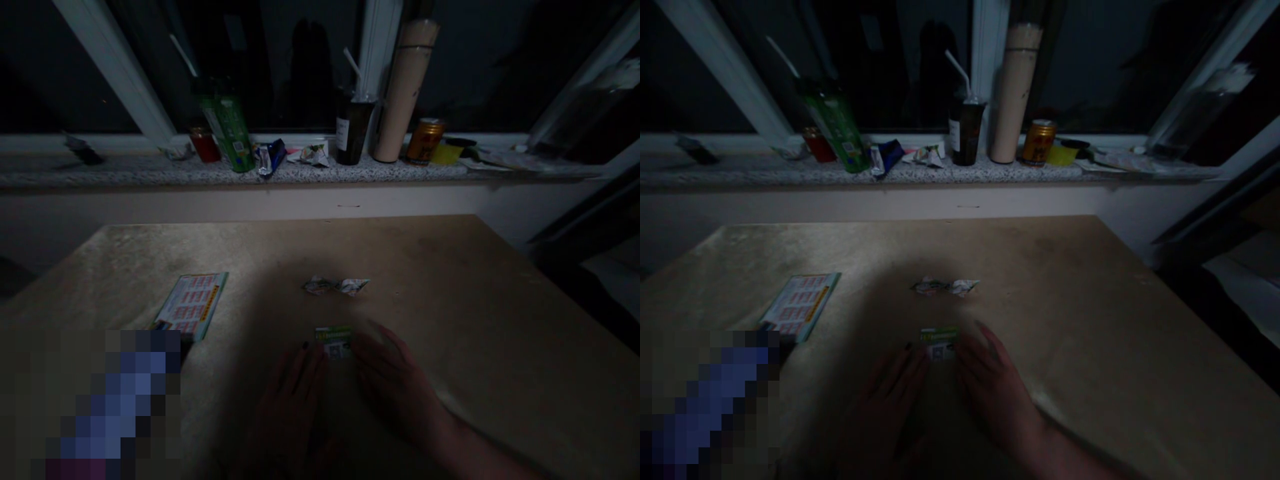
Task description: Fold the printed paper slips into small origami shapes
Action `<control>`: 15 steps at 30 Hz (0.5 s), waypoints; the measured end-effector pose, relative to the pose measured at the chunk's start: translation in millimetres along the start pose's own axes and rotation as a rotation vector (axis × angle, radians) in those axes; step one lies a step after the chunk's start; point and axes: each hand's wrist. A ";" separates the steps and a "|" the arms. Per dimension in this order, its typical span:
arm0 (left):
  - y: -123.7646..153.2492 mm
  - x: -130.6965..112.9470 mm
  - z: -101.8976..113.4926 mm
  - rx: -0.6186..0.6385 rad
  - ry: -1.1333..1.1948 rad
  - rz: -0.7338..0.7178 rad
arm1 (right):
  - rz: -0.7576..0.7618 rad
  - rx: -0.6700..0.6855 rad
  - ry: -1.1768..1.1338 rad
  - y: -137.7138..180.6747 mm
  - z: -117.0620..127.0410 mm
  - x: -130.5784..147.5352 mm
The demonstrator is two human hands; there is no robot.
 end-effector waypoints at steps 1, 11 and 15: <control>1.2 1.6 -0.3 0.005 -0.013 0.009 | -0.002 0.001 -0.006 -0.2 0.1 -0.2; 3.1 12.6 -3.2 0.059 -0.030 -0.018 | 0.000 0.039 -0.001 4.4 -3.1 1.4; 4.3 20.2 -11.5 0.053 -0.020 -0.068 | 0.028 -0.005 0.055 -1.8 4.7 6.5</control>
Point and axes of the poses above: each hand's wrist, its own y-axis away from the middle knuckle, its own z-axis out of the back of the hand, x = y × z, and after that the axes turned 5 degrees about y, right-handed
